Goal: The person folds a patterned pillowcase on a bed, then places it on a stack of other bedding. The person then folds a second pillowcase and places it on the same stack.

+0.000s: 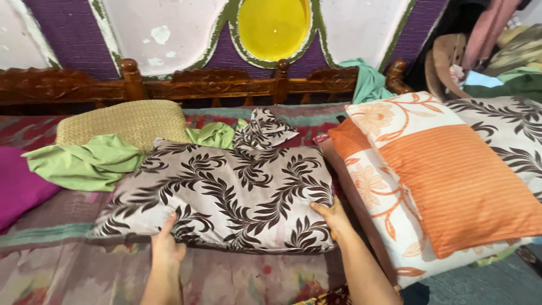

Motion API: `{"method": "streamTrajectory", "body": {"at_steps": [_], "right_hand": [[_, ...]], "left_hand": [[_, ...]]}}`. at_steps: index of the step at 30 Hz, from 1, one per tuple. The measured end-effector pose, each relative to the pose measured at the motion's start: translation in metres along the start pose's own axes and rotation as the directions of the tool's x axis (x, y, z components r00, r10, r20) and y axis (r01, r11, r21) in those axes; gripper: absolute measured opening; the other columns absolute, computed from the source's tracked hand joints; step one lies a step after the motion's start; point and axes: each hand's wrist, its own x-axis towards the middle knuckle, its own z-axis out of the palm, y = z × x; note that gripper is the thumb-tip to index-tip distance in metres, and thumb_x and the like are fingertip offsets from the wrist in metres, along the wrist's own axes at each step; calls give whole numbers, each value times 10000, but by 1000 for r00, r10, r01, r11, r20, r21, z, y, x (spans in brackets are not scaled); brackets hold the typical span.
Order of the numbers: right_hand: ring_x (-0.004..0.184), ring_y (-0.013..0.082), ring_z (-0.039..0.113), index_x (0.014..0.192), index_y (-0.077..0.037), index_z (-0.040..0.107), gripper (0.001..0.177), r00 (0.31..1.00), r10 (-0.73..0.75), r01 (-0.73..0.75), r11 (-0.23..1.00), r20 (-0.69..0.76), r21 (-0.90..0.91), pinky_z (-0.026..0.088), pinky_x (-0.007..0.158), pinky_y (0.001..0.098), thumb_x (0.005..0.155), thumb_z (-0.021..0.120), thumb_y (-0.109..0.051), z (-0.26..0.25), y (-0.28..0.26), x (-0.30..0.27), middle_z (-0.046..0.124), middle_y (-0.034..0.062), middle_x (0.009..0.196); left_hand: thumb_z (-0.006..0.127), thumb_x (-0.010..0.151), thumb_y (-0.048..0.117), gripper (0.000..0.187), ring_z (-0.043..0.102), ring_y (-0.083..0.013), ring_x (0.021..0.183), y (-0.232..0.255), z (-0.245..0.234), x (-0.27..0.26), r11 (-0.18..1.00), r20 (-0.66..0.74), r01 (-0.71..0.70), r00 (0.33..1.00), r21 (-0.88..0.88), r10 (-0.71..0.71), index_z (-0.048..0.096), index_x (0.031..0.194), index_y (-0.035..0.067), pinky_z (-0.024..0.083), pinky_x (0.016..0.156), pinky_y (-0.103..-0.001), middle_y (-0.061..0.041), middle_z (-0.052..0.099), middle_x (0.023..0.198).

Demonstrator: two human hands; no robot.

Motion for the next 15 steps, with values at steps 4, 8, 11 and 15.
{"method": "streamTrajectory", "body": {"at_steps": [4, 8, 11, 15], "right_hand": [[1112, 246, 663, 1444, -23, 435, 826, 987, -163, 163, 986, 10, 35, 540, 971, 402, 730, 850, -39, 10, -12, -20, 671, 163, 1266], [1103, 243, 672, 1449, -52, 381, 834, 970, -242, 238, 950, -7, 204, 556, 959, 381, 737, 812, 0, 12, -47, -47, 665, 158, 1249], [1064, 258, 663, 1457, -29, 387, 797, 941, -328, 338, 914, -83, 225, 557, 909, 398, 767, 784, 1, 6, -74, -68, 655, 153, 1238], [1162, 217, 615, 1493, 5, 398, 752, 762, -623, 647, 744, -177, 164, 499, 1019, 345, 841, 771, 24, -11, -107, -84, 620, 127, 1315]], "left_hand": [[700, 821, -21, 592, 684, -240, 1090, 21, 32, -16, 989, 126, -146, 981, -21, 148, 587, 1378, 143, 582, 893, -450, -52, 677, 1261], [682, 853, -5, 557, 678, -246, 1129, 31, 51, -19, 983, 202, -161, 963, -91, 176, 596, 1391, 109, 575, 947, -462, -53, 676, 1282], [698, 969, 126, 458, 667, -312, 1132, 38, 81, -22, 970, 259, 35, 965, -240, 30, 597, 1406, 35, 565, 964, -495, -111, 672, 1291], [703, 882, -3, 613, 644, -247, 1233, 41, 166, -53, 961, 455, -155, 856, -229, 247, 546, 1464, 103, 529, 1051, -423, -66, 656, 1360]]}}
